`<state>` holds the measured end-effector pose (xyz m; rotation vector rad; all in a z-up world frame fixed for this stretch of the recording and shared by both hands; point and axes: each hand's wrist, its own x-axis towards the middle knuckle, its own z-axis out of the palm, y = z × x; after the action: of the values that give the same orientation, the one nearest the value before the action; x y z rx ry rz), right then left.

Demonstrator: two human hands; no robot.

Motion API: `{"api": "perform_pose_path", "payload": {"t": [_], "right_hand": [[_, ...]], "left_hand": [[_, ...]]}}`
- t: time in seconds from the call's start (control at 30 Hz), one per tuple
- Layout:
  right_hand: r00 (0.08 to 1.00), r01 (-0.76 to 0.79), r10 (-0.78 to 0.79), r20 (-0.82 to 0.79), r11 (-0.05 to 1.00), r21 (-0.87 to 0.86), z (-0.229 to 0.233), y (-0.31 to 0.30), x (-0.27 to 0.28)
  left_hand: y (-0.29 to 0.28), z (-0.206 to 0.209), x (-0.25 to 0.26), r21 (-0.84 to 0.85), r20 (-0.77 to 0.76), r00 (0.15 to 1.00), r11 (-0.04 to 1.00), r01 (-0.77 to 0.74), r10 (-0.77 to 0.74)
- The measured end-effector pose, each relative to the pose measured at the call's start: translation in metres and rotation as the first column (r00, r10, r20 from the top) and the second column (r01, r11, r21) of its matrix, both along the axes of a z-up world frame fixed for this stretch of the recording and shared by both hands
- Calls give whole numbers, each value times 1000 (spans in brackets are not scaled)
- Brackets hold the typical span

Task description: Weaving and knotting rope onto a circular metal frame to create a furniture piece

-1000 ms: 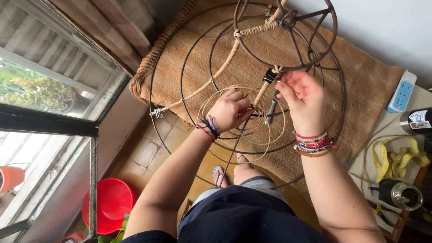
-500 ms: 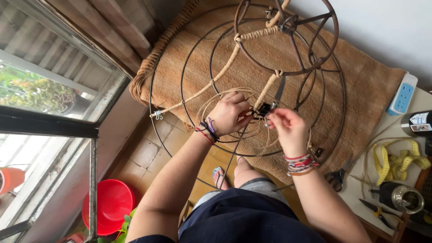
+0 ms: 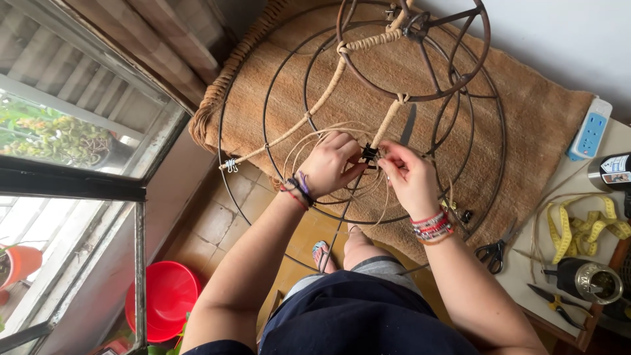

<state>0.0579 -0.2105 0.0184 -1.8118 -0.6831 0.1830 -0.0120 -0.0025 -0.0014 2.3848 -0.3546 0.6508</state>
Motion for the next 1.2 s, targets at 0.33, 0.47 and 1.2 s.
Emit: {"api": "perform_pose_path", "payload": {"t": [0.33, 0.47, 1.2], "right_hand": [[985, 166, -171, -20, 976, -144, -49, -80, -36], [798, 68, -85, -597, 996, -52, -44, -65, -78], [819, 318, -198, 539, 938, -140, -37, -63, -32]], "left_hand": [[9, 30, -55, -127, -129, 772, 762, -635, 622], [25, 0, -66, -86, -90, 691, 686, -722, 717], [-56, -69, -123, -642, -692, 720, 506, -575, -60]]}}
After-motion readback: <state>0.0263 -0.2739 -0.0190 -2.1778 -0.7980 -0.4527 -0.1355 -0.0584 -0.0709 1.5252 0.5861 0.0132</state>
